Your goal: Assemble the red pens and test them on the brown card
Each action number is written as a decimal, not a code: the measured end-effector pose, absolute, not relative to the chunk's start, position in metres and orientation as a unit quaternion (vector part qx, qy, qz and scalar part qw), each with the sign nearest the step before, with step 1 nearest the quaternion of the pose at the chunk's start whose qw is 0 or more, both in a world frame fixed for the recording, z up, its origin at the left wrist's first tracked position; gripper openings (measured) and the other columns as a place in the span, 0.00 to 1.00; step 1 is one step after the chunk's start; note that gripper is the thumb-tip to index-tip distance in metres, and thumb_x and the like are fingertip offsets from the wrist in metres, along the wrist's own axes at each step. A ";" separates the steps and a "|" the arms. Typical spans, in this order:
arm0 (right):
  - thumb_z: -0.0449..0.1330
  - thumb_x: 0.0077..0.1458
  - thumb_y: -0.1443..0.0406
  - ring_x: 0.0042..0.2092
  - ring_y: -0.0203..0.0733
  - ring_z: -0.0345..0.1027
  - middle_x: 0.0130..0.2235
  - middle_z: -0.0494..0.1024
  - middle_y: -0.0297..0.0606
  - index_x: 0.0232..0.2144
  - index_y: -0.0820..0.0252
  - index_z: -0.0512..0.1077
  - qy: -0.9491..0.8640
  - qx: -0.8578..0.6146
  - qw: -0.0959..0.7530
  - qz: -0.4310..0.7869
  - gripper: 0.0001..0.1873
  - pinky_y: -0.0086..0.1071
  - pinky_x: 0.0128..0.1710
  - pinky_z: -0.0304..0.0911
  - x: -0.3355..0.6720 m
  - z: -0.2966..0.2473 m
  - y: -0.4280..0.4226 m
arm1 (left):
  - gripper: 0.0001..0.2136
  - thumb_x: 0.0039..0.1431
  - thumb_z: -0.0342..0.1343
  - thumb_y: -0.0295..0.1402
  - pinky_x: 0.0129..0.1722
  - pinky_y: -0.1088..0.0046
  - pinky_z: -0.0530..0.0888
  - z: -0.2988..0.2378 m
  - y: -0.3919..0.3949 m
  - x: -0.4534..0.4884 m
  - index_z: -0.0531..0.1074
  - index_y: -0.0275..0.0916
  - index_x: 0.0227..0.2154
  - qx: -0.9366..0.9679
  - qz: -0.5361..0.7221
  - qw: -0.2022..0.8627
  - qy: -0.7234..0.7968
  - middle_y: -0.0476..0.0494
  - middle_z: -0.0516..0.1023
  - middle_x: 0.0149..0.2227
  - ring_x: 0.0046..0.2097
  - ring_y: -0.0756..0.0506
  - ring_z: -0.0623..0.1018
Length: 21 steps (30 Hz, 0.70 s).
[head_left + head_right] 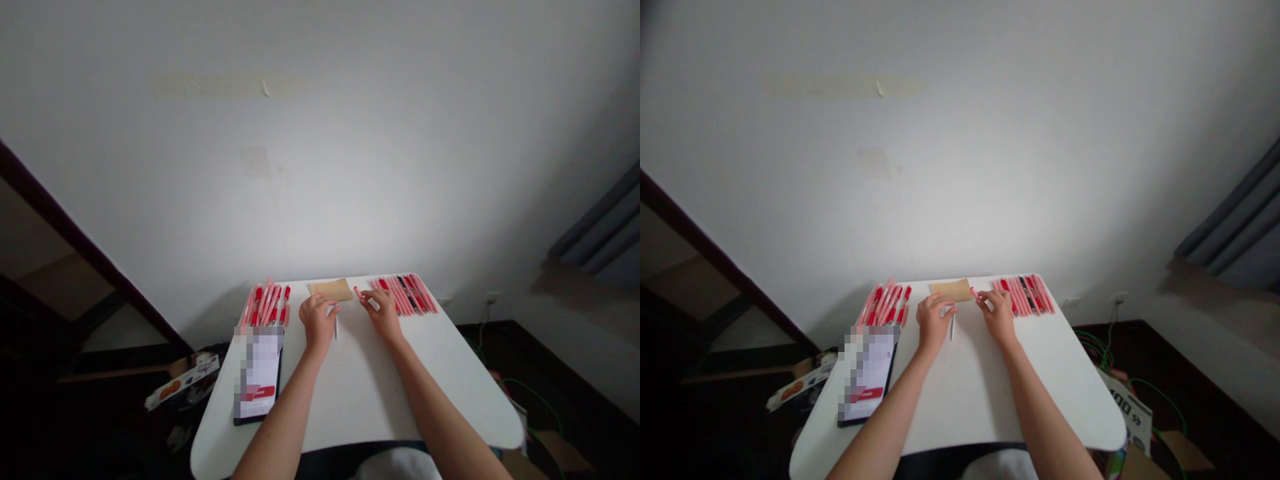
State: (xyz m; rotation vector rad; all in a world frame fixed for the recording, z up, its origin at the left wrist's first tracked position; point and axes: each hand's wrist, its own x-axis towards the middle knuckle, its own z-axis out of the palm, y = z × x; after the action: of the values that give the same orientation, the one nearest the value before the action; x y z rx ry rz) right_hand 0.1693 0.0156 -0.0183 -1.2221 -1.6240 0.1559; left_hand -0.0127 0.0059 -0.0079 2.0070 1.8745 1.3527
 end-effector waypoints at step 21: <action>0.55 0.57 0.54 0.45 0.48 0.63 0.36 0.77 0.40 0.36 0.55 0.75 -0.669 -0.530 0.515 0.074 0.14 0.43 0.47 0.57 0.171 -0.019 0.015 | 0.07 0.48 0.63 0.32 0.51 0.58 0.64 -0.008 0.005 -0.017 0.78 0.44 0.33 0.658 0.377 -0.001 0.652 0.42 0.74 0.44 0.49 0.40 0.68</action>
State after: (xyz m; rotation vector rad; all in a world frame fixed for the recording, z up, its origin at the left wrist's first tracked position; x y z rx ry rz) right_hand 0.1710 0.0146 -0.0185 -1.2746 -1.6087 0.1780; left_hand -0.0166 0.0046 -0.0083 2.0672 2.0495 1.1858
